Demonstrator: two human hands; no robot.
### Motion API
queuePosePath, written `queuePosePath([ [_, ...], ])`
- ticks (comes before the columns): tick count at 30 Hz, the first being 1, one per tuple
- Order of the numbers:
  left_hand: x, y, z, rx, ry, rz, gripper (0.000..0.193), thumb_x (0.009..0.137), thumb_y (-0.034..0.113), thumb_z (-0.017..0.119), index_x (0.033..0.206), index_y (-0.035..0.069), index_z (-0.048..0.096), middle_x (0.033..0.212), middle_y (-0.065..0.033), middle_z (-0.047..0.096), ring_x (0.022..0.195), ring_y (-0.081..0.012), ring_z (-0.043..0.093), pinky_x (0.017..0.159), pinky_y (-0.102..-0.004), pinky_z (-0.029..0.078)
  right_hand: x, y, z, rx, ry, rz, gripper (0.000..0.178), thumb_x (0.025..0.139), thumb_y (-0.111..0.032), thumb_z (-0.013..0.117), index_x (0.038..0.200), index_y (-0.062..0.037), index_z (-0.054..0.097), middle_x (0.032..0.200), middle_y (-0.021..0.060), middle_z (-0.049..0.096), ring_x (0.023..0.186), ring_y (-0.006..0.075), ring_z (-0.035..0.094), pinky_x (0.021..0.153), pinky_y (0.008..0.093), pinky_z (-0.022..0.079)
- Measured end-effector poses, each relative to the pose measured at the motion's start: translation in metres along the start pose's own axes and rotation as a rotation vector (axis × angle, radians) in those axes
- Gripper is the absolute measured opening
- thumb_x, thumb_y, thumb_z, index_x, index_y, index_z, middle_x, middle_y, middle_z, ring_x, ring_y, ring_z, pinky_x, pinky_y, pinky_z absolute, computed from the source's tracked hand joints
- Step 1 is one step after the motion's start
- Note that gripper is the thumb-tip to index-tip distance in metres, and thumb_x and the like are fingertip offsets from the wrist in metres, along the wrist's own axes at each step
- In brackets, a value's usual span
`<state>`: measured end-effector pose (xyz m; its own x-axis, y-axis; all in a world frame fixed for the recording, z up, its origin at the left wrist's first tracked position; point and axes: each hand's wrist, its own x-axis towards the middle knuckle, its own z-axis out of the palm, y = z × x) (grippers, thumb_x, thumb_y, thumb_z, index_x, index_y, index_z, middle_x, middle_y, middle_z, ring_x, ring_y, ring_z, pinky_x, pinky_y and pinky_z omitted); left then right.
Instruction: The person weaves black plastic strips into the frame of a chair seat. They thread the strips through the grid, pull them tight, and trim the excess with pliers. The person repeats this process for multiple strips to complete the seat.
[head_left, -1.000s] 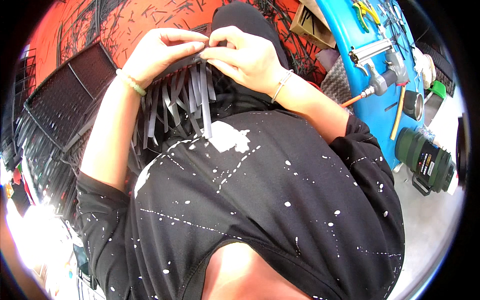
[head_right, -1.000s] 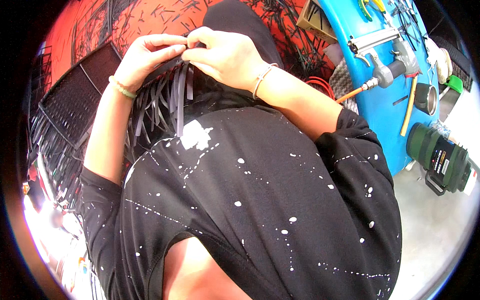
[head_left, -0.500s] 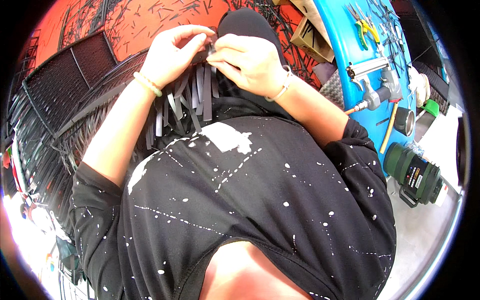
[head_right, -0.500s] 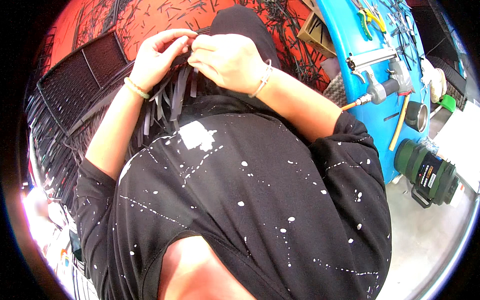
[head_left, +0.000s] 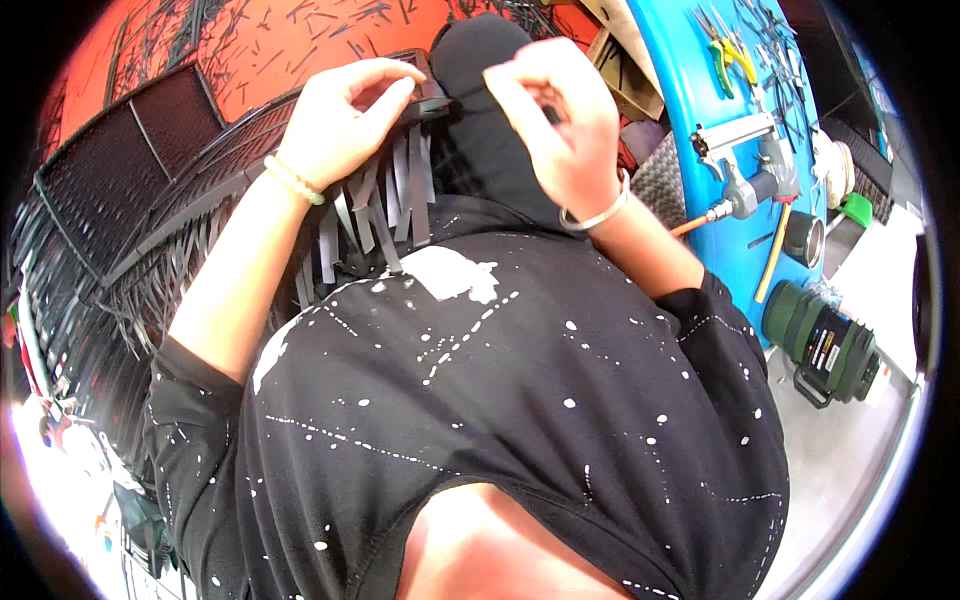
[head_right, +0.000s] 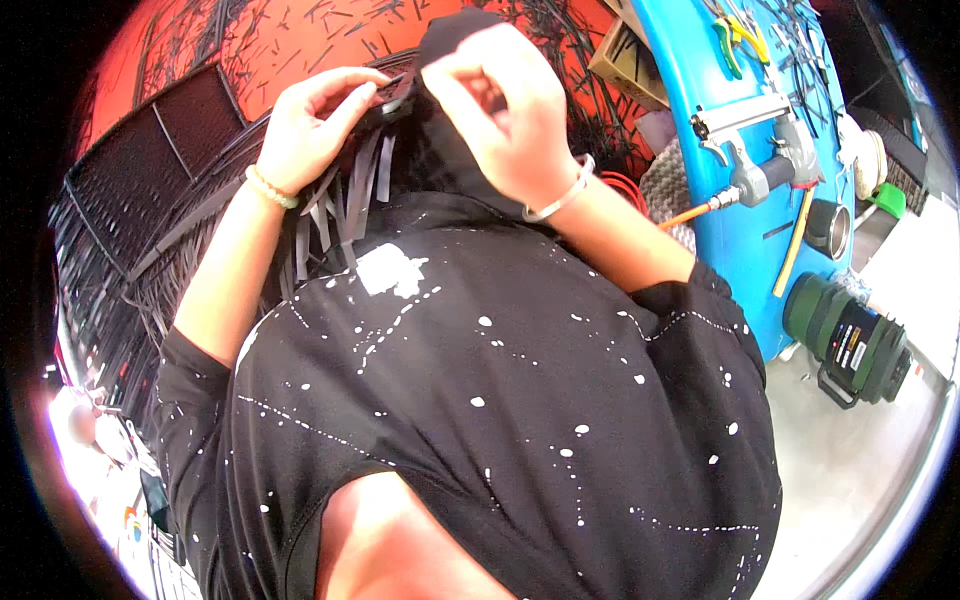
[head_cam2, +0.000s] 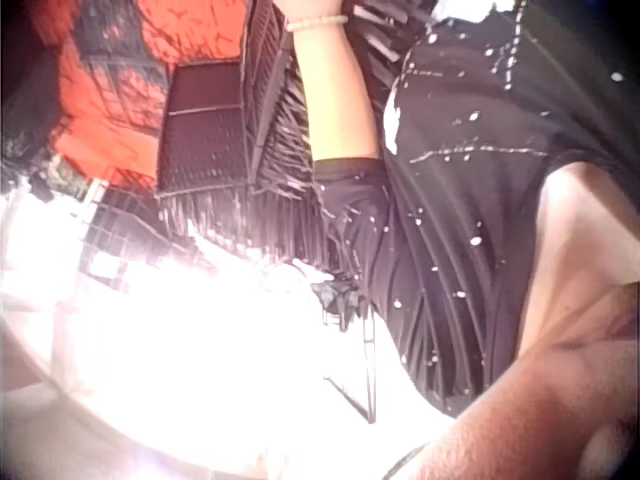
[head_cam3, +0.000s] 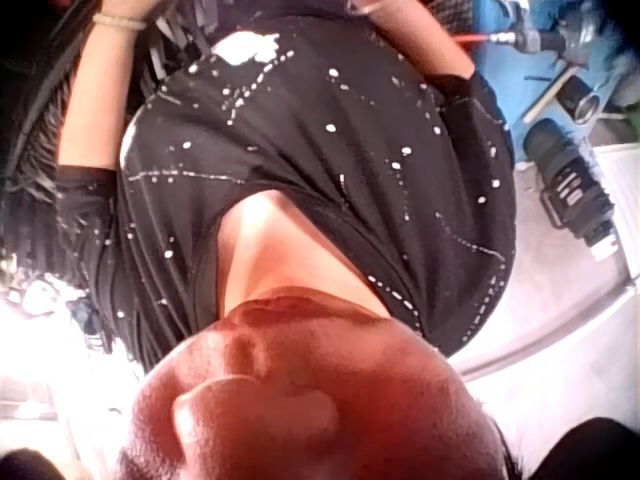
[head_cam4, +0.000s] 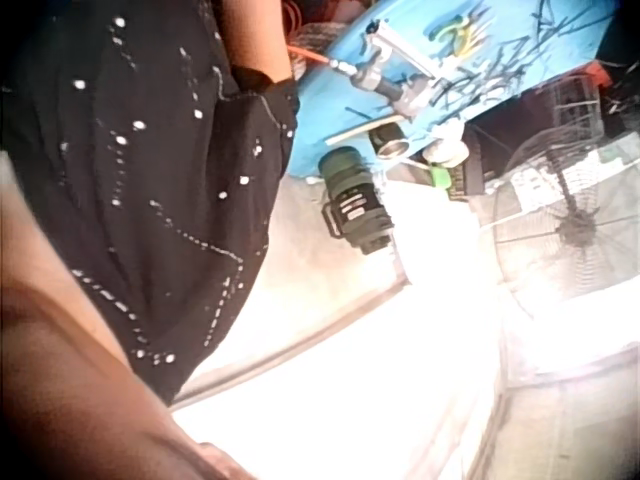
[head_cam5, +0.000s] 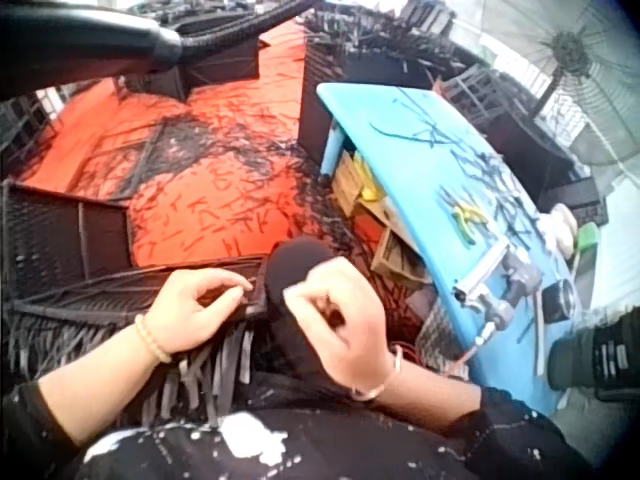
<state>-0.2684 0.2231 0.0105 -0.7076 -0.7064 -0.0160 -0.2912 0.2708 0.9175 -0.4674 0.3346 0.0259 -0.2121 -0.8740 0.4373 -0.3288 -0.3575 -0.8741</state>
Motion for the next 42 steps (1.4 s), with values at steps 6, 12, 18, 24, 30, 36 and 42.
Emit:
queuePosePath([
  [6, -0.003, 0.014, -0.006, 0.002, -0.062, -0.014, 0.014, 0.088, 0.01, 0.068, 0.094, -0.003, 0.069, 0.086, -0.0013, 0.066, 0.082, -0.0079, 0.062, 0.077, -0.0232, 0.05, 0.056, 0.02, 0.038, -0.012, -0.032, -0.011, 0.009, 0.082, -0.009, 0.067, 0.08, -0.0006, 0.064, 0.081, 0.0124, 0.059, 0.073, 0.0251, 0.061, 0.064, 0.0332, 0.049],
  [12, 0.015, 0.004, -0.005, -0.172, -0.154, -0.285, 0.015, 0.088, 0.015, 0.07, 0.095, 0.001, 0.072, 0.082, 0.0048, 0.064, 0.075, -0.0029, 0.054, 0.066, -0.0187, 0.042, 0.052, 0.041, 0.032, 0.011, -0.056, 0.128, 0.017, 0.083, -0.019, 0.067, 0.086, -0.0019, 0.068, 0.085, 0.0147, 0.064, 0.079, 0.0273, 0.064, 0.069, 0.0348, 0.051],
  [18, 0.019, 0.014, -0.004, -0.171, -0.184, -0.21, 0.017, 0.09, 0.017, 0.067, 0.097, 0.003, 0.073, 0.086, 0.0039, 0.064, 0.079, -0.0045, 0.054, 0.073, -0.0189, 0.041, -0.007, 0.04, 0.012, -0.338, -0.21, -0.03, 0.026, 0.079, -0.017, 0.069, 0.101, -0.0051, 0.062, 0.097, 0.0112, 0.066, 0.095, 0.0297, 0.063, 0.085, 0.037, 0.05],
  [24, 0.021, 0.011, -0.002, -0.283, -0.071, -0.363, 0.015, 0.091, 0.018, 0.067, 0.092, 0.004, 0.072, 0.082, 0.0044, 0.063, 0.072, -0.0016, 0.053, 0.065, -0.0162, 0.039, -0.014, 0.046, 0.037, -0.319, -0.064, -0.091, 0.04, 0.075, -0.018, 0.075, 0.103, -0.0069, 0.049, 0.087, 0.0117, 0.065, 0.085, 0.0316, 0.064, 0.076, 0.0403, 0.051],
  [30, 0.019, 0.016, -0.003, -0.241, -0.043, -0.395, 0.015, 0.09, 0.02, 0.069, 0.088, 0.006, 0.071, 0.08, 0.0049, 0.063, 0.068, -0.0013, 0.053, 0.061, -0.016, 0.038, -0.021, 0.045, 0.041, -0.29, -0.048, -0.063, 0.041, 0.075, -0.014, 0.073, 0.104, -0.0067, 0.044, 0.09, 0.012, 0.064, 0.085, 0.0316, 0.064, 0.075, 0.0401, 0.052],
  [36, 0.023, 0.009, -0.007, -0.225, -0.045, -0.447, 0.013, 0.089, 0.019, 0.069, 0.089, 0.006, 0.071, 0.081, 0.0046, 0.063, 0.069, -0.0016, 0.054, 0.062, -0.0159, 0.04, -0.021, 0.042, 0.042, -0.311, -0.061, -0.038, 0.039, 0.076, -0.011, 0.07, 0.104, -0.0063, 0.043, 0.09, 0.0125, 0.063, 0.087, 0.032, 0.064, 0.075, 0.0399, 0.051],
  [42, 0.025, 0.014, -0.01, -0.225, -0.103, -0.4, 0.013, 0.09, 0.016, 0.067, 0.09, 0.004, 0.071, 0.082, 0.0023, 0.064, 0.071, -0.0027, 0.056, 0.063, -0.0166, 0.043, -0.023, 0.047, 0.044, -0.292, -0.049, -0.046, 0.038, 0.075, -0.01, 0.069, 0.103, -0.0061, 0.044, 0.089, 0.0123, 0.063, 0.086, 0.0323, 0.063, 0.074, 0.0399, 0.051],
])
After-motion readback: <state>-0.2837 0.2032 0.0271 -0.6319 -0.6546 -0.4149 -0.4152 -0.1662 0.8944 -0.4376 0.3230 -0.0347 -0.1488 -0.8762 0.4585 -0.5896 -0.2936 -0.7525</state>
